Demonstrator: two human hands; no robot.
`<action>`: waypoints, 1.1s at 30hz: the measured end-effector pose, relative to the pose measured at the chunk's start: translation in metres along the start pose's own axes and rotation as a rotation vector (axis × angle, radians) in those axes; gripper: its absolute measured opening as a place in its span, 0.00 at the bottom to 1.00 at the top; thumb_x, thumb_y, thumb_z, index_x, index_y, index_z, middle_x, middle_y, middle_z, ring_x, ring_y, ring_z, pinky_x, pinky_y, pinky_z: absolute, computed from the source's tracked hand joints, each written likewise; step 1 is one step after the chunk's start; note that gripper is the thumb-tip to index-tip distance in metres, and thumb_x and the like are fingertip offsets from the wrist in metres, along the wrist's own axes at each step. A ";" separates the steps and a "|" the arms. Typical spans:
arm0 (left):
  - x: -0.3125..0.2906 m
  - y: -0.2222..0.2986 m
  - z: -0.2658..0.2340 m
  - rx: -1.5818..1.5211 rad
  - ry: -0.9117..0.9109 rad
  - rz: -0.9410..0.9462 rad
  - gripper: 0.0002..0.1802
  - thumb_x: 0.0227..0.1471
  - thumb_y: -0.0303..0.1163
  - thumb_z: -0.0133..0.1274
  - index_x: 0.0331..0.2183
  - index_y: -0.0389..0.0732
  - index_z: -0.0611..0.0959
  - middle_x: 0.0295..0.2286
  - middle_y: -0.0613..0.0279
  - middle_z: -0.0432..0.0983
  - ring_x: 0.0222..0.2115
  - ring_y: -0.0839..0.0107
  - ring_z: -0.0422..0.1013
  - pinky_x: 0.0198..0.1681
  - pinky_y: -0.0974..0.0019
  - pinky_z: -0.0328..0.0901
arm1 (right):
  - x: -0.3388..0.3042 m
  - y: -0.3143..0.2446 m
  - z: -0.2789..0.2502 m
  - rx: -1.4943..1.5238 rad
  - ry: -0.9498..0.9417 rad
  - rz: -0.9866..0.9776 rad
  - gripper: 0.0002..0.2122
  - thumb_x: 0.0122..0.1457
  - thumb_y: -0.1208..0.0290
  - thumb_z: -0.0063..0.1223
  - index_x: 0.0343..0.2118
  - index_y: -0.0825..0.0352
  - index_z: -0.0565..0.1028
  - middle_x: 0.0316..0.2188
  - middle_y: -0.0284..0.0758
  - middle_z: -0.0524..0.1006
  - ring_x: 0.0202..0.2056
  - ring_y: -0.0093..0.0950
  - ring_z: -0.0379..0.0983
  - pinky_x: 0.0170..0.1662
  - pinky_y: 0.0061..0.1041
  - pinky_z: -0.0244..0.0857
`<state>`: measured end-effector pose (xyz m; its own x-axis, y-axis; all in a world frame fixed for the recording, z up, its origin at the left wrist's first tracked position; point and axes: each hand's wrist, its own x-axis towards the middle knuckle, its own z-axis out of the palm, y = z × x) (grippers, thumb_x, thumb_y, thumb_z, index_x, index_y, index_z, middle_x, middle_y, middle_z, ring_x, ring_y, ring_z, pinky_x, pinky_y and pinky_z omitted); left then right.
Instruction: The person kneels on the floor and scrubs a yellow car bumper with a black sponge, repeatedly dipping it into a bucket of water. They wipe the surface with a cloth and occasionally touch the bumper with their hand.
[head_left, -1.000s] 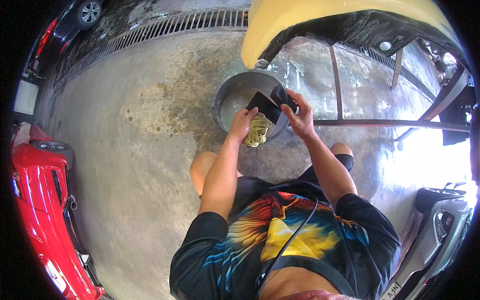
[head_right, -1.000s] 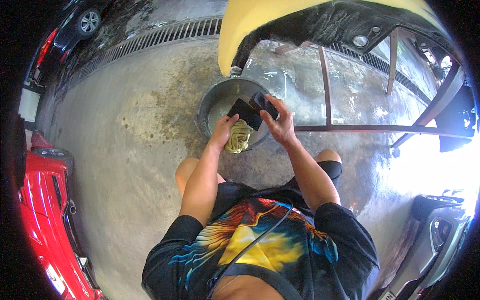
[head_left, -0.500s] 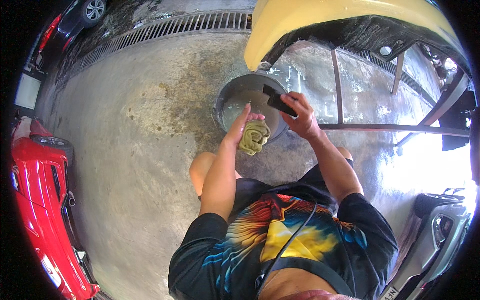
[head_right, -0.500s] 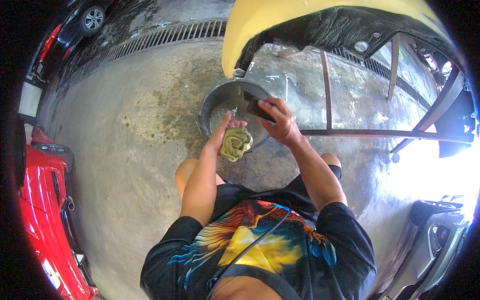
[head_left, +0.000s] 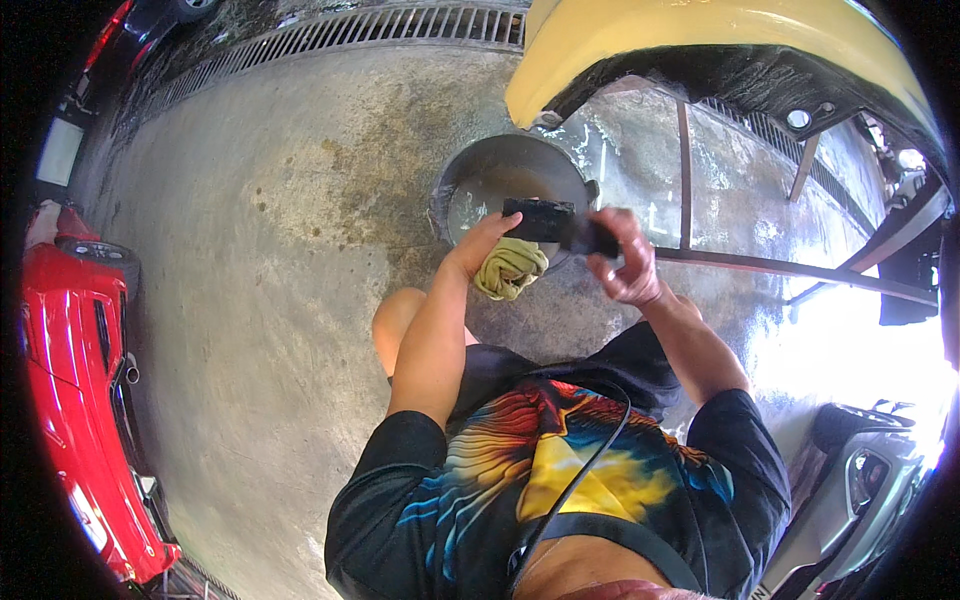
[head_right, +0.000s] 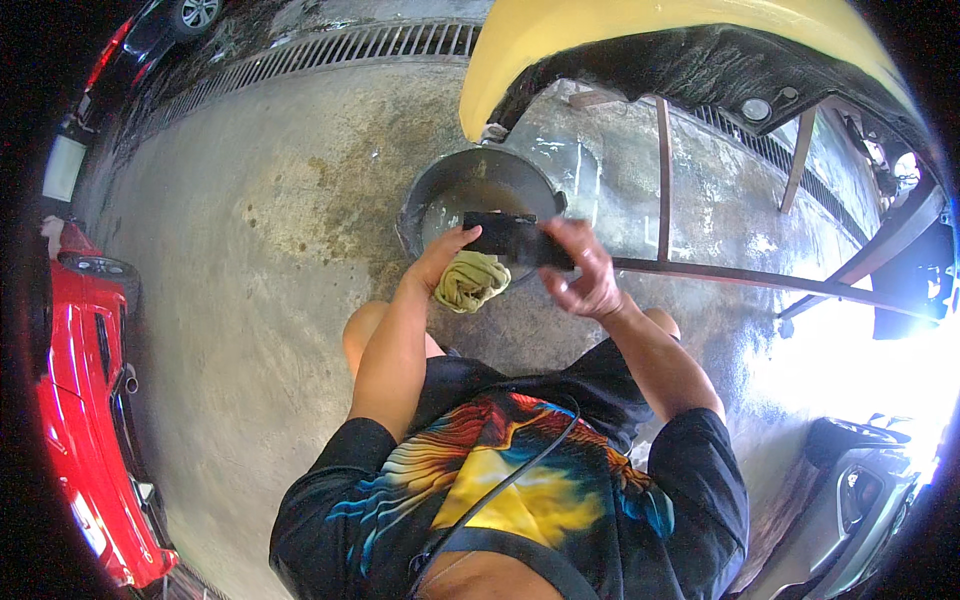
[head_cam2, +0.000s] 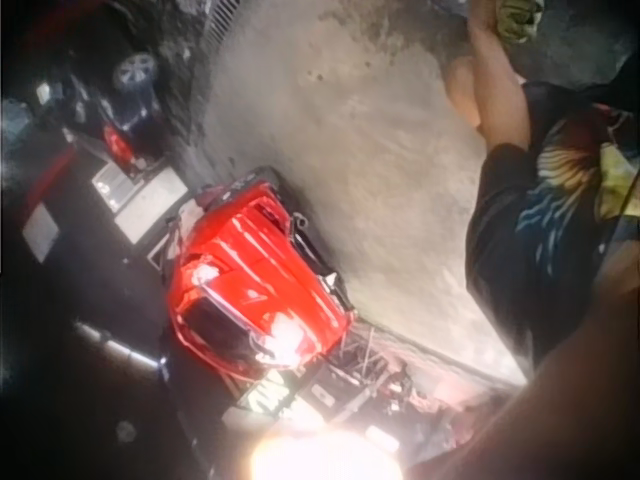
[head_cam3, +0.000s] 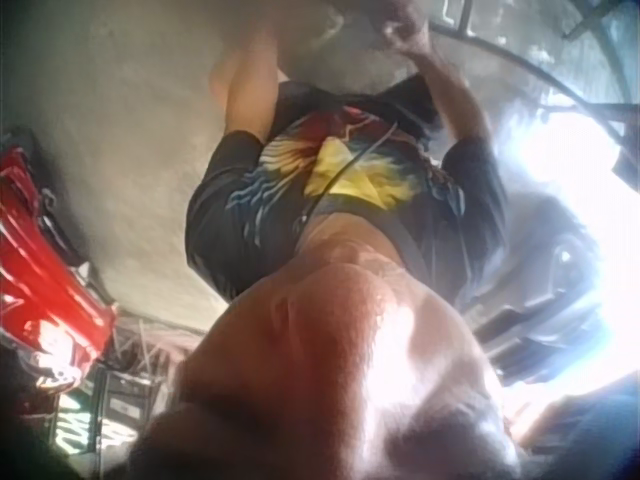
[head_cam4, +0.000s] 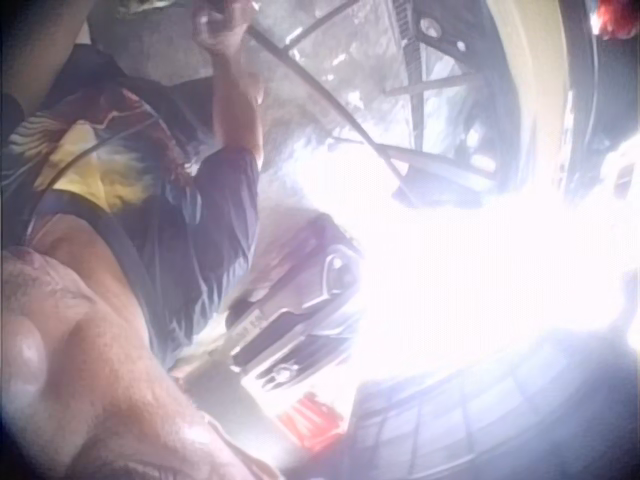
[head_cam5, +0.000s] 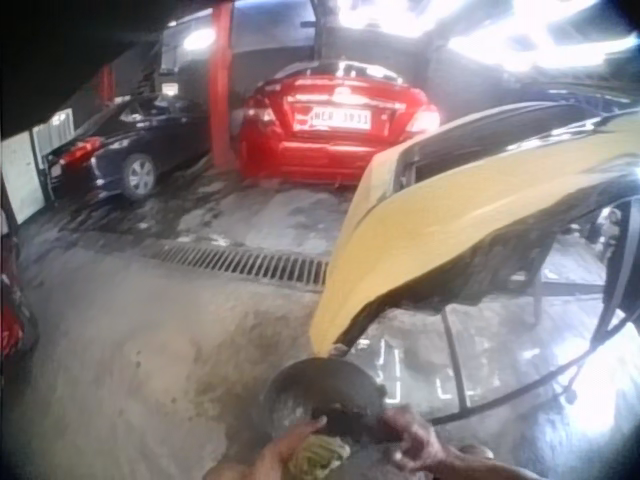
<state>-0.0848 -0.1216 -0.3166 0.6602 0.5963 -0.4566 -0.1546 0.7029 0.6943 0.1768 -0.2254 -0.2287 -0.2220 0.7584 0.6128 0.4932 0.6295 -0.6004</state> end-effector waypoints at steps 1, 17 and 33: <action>0.000 0.001 -0.002 0.018 -0.007 0.017 0.27 0.66 0.47 0.59 0.55 0.37 0.78 0.43 0.58 0.83 0.41 0.65 0.81 0.46 0.59 0.77 | 0.002 0.001 -0.002 0.051 0.089 0.053 0.32 0.57 0.76 0.64 0.65 0.70 0.68 0.52 0.48 0.78 0.55 0.41 0.77 0.57 0.37 0.69; 0.002 -0.012 0.012 -0.467 -0.132 0.083 0.26 0.70 0.51 0.51 0.55 0.40 0.82 0.48 0.55 0.84 0.46 0.60 0.81 0.52 0.51 0.77 | 0.015 0.012 0.030 -0.098 -0.141 0.258 0.23 0.53 0.77 0.71 0.54 0.68 0.80 0.55 0.46 0.79 0.54 0.46 0.76 0.57 0.43 0.71; -0.001 0.006 0.006 0.075 -0.041 0.160 0.32 0.68 0.50 0.56 0.65 0.44 0.73 0.49 0.49 0.79 0.41 0.64 0.80 0.44 0.63 0.75 | -0.014 0.034 0.045 1.167 0.190 1.052 0.25 0.69 0.62 0.57 0.63 0.71 0.69 0.52 0.43 0.79 0.51 0.35 0.81 0.52 0.35 0.78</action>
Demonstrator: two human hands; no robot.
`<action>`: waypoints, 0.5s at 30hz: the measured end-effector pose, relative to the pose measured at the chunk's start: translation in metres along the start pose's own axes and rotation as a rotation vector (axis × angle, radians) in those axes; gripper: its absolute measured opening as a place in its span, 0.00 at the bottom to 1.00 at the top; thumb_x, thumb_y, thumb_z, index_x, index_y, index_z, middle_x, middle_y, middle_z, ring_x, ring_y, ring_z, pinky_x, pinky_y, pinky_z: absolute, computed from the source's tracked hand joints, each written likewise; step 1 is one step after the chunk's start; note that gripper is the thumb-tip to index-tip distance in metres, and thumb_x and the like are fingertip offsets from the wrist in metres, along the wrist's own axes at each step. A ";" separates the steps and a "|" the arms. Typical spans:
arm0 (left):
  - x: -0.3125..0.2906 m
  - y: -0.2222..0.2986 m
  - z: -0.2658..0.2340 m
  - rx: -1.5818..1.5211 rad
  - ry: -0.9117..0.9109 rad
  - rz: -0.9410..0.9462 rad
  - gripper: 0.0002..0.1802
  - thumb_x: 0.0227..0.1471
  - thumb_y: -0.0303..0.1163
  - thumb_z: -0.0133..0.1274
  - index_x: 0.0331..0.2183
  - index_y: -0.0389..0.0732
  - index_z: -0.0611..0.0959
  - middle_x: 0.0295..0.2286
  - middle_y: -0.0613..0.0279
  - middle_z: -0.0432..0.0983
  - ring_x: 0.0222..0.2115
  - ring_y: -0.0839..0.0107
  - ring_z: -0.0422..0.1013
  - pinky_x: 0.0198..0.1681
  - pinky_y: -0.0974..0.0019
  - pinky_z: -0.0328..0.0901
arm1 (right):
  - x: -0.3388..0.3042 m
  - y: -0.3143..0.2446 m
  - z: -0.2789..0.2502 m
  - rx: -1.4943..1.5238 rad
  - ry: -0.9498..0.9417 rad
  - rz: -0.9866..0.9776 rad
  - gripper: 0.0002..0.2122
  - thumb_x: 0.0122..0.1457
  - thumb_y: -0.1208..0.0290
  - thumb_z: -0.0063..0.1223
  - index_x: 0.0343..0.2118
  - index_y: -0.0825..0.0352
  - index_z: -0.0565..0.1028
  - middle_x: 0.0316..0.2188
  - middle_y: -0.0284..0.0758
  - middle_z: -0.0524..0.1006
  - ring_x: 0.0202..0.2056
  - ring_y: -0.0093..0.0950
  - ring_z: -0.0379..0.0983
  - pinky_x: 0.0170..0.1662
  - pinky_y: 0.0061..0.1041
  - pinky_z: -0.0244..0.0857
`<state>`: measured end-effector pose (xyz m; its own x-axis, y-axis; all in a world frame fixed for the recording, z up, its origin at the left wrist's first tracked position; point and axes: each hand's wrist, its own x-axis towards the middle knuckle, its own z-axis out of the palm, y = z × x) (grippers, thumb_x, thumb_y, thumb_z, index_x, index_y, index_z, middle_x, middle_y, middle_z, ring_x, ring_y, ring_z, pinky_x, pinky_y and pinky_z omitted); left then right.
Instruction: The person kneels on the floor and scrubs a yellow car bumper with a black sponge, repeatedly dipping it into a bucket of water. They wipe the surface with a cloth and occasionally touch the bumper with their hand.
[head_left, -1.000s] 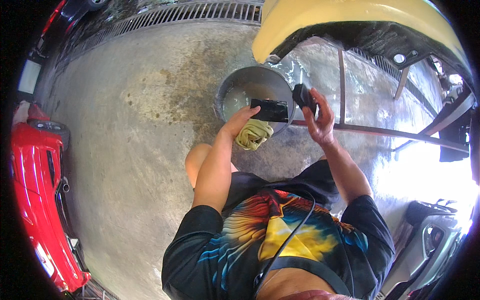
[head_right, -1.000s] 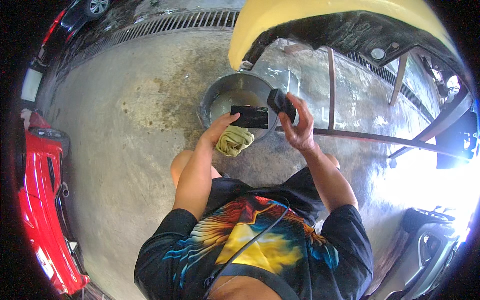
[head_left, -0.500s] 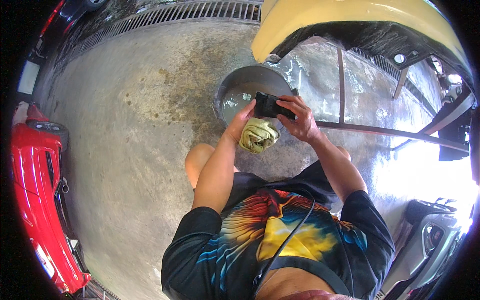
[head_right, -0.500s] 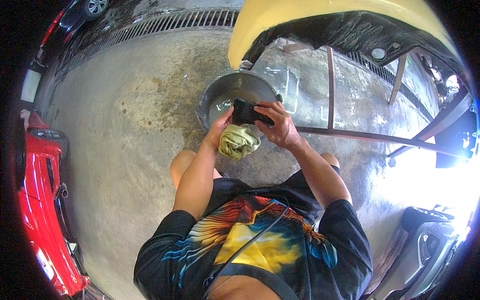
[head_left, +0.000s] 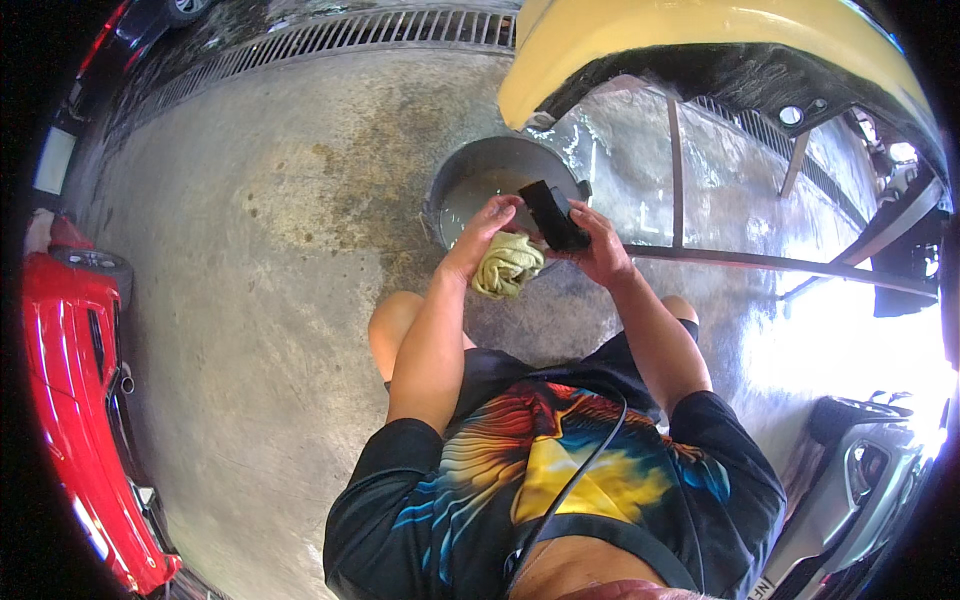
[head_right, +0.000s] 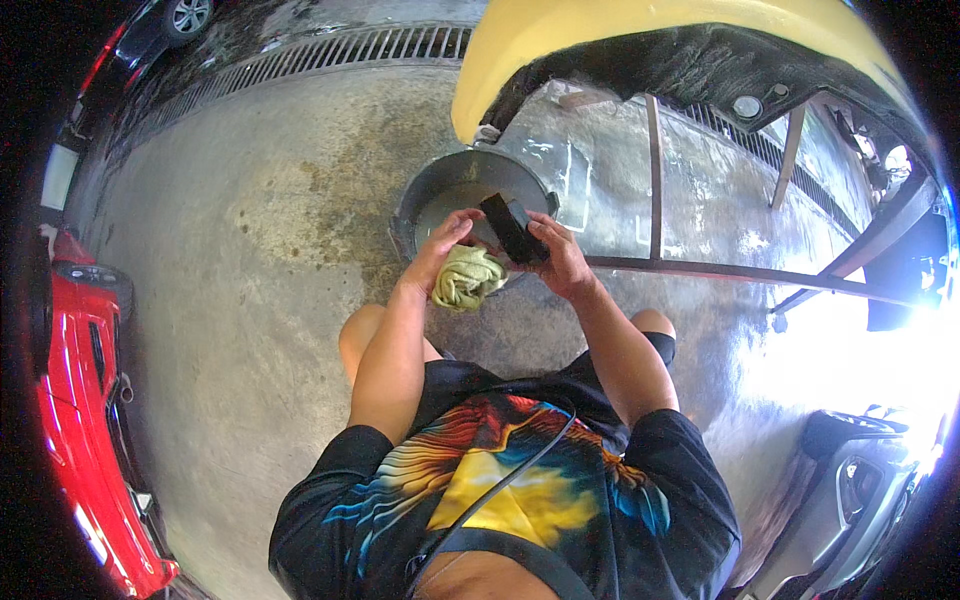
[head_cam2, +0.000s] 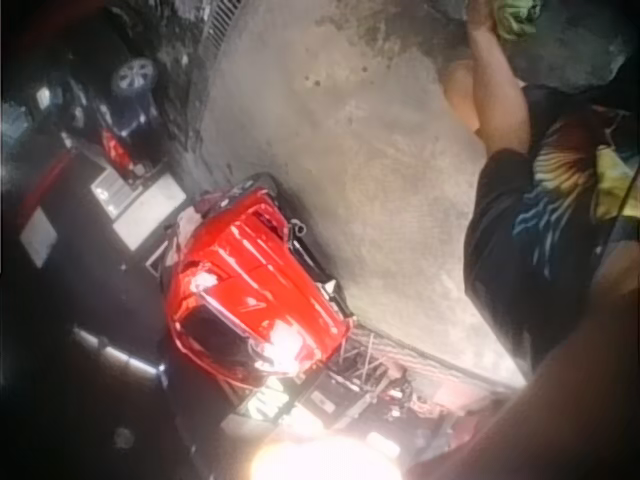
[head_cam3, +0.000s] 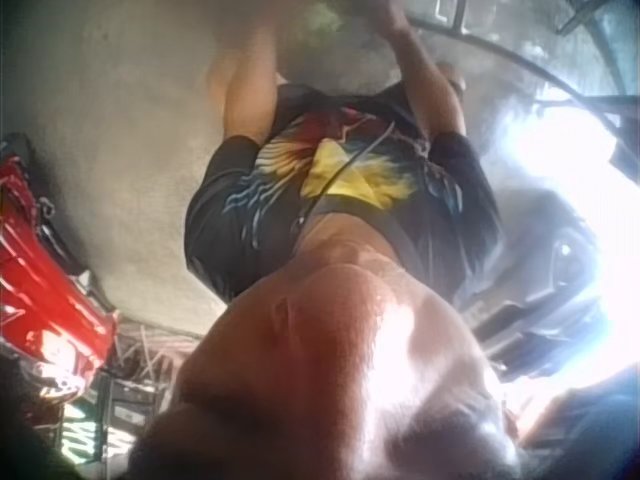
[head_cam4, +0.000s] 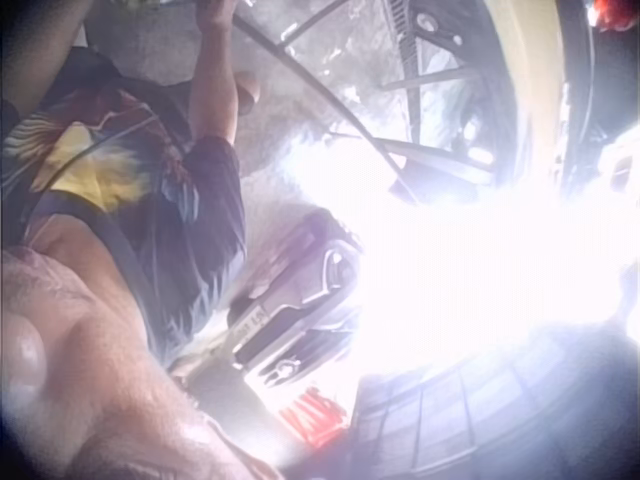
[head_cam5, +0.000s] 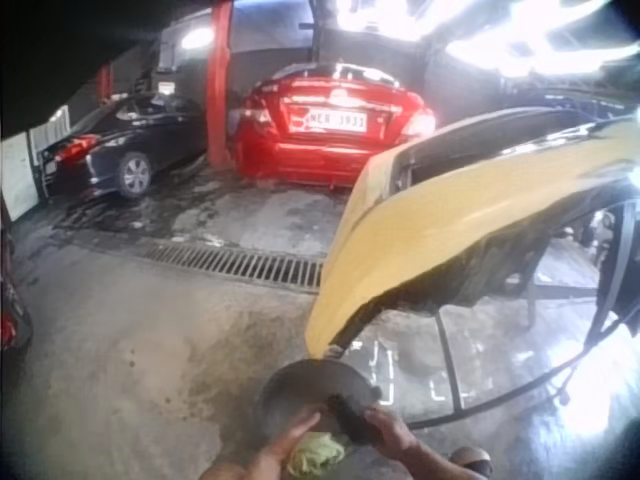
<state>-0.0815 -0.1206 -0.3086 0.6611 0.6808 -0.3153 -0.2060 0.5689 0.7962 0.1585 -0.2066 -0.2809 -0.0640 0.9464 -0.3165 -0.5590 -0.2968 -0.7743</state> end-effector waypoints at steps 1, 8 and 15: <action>0.001 0.001 -0.003 0.048 0.025 0.013 0.31 0.67 0.49 0.57 0.64 0.44 0.73 0.48 0.52 0.80 0.41 0.66 0.79 0.44 0.63 0.75 | -0.001 0.000 -0.002 -0.149 -0.148 -0.096 0.25 0.69 0.60 0.56 0.64 0.71 0.69 0.52 0.43 0.80 0.50 0.35 0.81 0.51 0.35 0.79; -0.002 -0.006 0.000 0.179 -0.024 0.012 0.20 0.67 0.41 0.60 0.49 0.35 0.86 0.35 0.67 0.83 0.34 0.78 0.77 0.40 0.70 0.72 | 0.003 0.001 -0.022 -0.050 -0.166 0.265 0.21 0.73 0.58 0.46 0.60 0.66 0.73 0.47 0.37 0.82 0.44 0.30 0.81 0.43 0.33 0.78; 0.002 -0.013 -0.011 0.127 0.166 0.082 0.15 0.67 0.38 0.59 0.34 0.35 0.86 0.27 0.72 0.78 0.27 0.82 0.71 0.30 0.70 0.66 | 0.004 -0.004 -0.025 -0.588 0.469 -0.366 0.19 0.68 0.69 0.56 0.59 0.69 0.76 0.50 0.40 0.82 0.45 0.30 0.80 0.51 0.29 0.73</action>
<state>-0.0853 -0.1219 -0.3254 0.5161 0.7949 -0.3191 -0.1551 0.4531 0.8779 0.1806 -0.2049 -0.2930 0.4608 0.8835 -0.0837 0.0534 -0.1217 -0.9911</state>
